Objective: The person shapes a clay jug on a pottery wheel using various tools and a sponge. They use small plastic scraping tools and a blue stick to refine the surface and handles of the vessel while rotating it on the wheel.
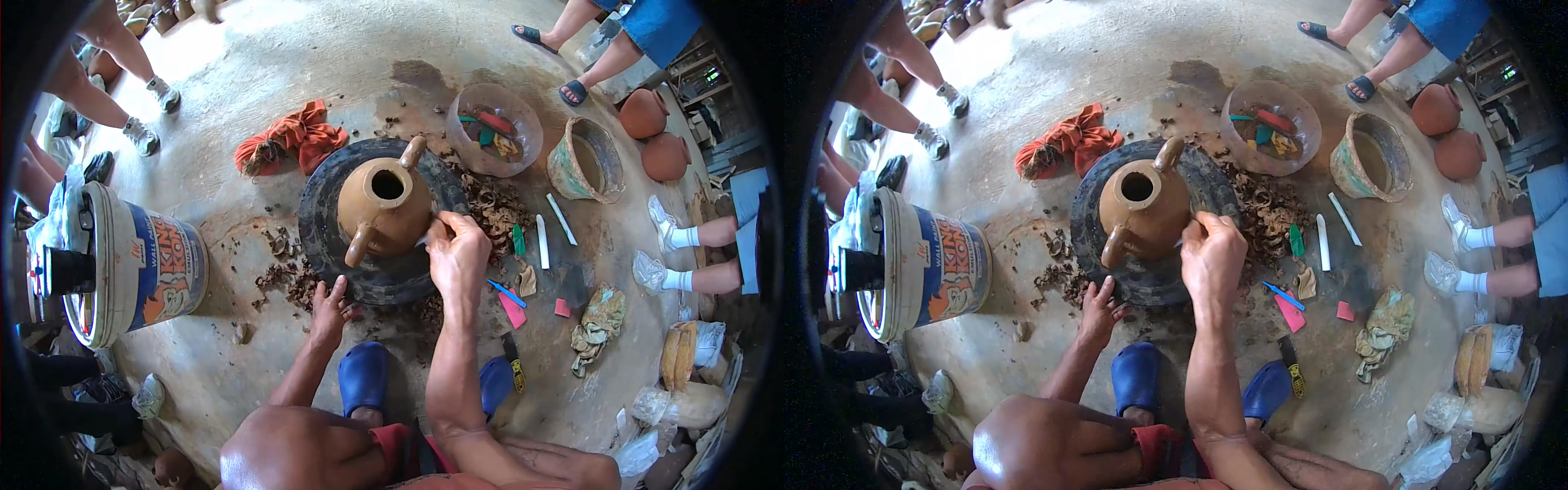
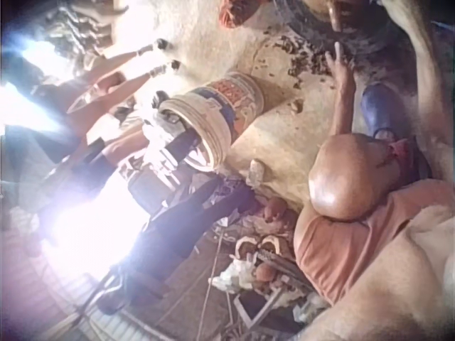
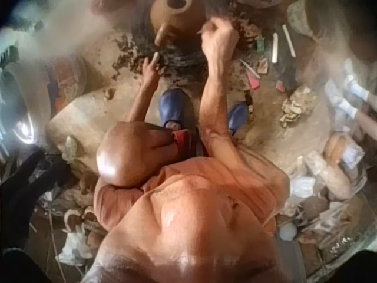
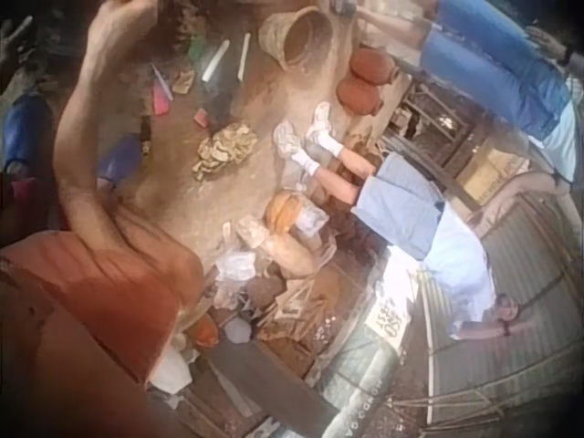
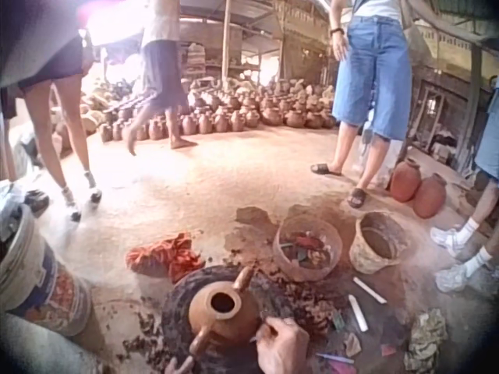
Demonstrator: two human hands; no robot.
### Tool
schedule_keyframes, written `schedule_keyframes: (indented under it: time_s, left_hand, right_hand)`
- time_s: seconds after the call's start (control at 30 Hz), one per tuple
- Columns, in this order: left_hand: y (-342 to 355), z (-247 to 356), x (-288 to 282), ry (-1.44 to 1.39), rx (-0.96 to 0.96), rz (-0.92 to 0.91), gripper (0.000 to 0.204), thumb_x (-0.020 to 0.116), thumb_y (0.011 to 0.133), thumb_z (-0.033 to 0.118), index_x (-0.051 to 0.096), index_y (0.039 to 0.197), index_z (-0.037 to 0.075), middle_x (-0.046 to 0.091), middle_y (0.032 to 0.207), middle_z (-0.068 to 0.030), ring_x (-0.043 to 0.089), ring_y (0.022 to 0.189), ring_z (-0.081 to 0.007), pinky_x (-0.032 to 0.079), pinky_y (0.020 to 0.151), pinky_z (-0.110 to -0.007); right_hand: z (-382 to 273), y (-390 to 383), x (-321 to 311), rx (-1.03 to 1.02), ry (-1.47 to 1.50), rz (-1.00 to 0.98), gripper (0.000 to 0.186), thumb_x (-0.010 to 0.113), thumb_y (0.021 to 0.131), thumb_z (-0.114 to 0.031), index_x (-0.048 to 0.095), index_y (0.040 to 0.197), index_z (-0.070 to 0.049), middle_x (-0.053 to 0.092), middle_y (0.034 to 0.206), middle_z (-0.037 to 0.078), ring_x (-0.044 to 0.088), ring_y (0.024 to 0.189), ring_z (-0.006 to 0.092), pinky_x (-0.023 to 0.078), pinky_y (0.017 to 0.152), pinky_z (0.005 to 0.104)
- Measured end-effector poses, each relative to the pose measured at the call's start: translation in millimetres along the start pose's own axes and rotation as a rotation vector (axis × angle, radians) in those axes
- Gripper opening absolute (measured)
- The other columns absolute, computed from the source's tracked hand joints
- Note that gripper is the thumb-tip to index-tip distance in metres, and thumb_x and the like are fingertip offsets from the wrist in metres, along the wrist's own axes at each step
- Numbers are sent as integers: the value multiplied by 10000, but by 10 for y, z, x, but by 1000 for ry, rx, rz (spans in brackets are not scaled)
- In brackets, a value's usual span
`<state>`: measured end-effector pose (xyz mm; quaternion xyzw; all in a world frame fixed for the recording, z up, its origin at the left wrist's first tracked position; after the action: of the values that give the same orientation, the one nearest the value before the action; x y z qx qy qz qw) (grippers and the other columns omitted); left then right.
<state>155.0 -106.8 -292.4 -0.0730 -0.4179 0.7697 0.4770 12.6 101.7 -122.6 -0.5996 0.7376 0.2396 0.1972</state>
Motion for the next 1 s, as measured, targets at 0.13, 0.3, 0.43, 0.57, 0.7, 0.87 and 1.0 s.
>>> schedule_keyframes:
  time_s: [0.13,0.3,0.43,0.57,0.7,0.87,1.0]
  left_hand:
    - [-24,-87,32,-15,-23,-25,724,723,1041,408,326,1547,76,586,1425,-118,674,1127,-243,609,844,-422]
    - [-137,-159,203,-55,-65,44,709,733,1035,399,342,1547,103,597,1408,-112,681,1123,-250,601,869,-424]
    - [-182,-232,289,-22,-69,-56,595,726,1045,332,370,1464,103,647,1328,-131,717,1124,-303,618,920,-479]
    - [-224,-254,306,-26,-105,-75,661,747,1030,338,345,1513,135,645,1368,-147,735,1125,-305,605,905,-460]
    - [-213,-190,203,7,-81,-67,720,771,1011,356,331,1539,141,663,1363,-139,739,1095,-291,581,904,-450]
    - [-103,-8,99,-65,-9,-9,511,748,1025,348,466,1403,151,692,1243,-82,744,898,-228,604,718,-366]
    - [-122,11,65,-16,-11,32,431,714,1049,314,490,1372,137,665,1226,-62,698,910,-201,590,726,-359]
  right_hand:
    - [-393,-36,17,-7,112,14,197,720,925,-54,789,1071,58,689,862,214,720,715,322,566,658,421]
    - [-544,-11,190,170,588,39,159,718,977,-21,769,1093,75,733,916,136,753,744,198,579,636,303]
    - [-465,-50,157,272,909,143,196,671,1023,-2,709,1188,97,742,1019,152,738,761,155,635,639,275]
    - [-175,15,-82,193,803,248,202,681,1027,-1,703,1218,61,739,1040,126,748,861,170,649,675,289]
    - [-151,100,-133,-365,259,302,161,708,985,41,745,1141,46,764,1061,147,765,883,213,642,738,322]
    - [-149,71,-49,-967,2,227,260,766,867,126,789,1091,-3,756,1084,143,751,961,313,627,839,423]
    - [-36,17,-11,-1092,-74,66,371,742,777,29,809,1137,-26,721,1136,133,723,1030,324,626,863,433]
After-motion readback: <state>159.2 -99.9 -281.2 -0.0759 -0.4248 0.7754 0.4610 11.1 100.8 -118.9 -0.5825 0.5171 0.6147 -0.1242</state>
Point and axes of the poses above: each hand's wrist, its own y-axis towards the middle knuckle, its own x-axis out of the palm, z = x × y, the point moved 3 cm from there along y, towards the middle knuckle
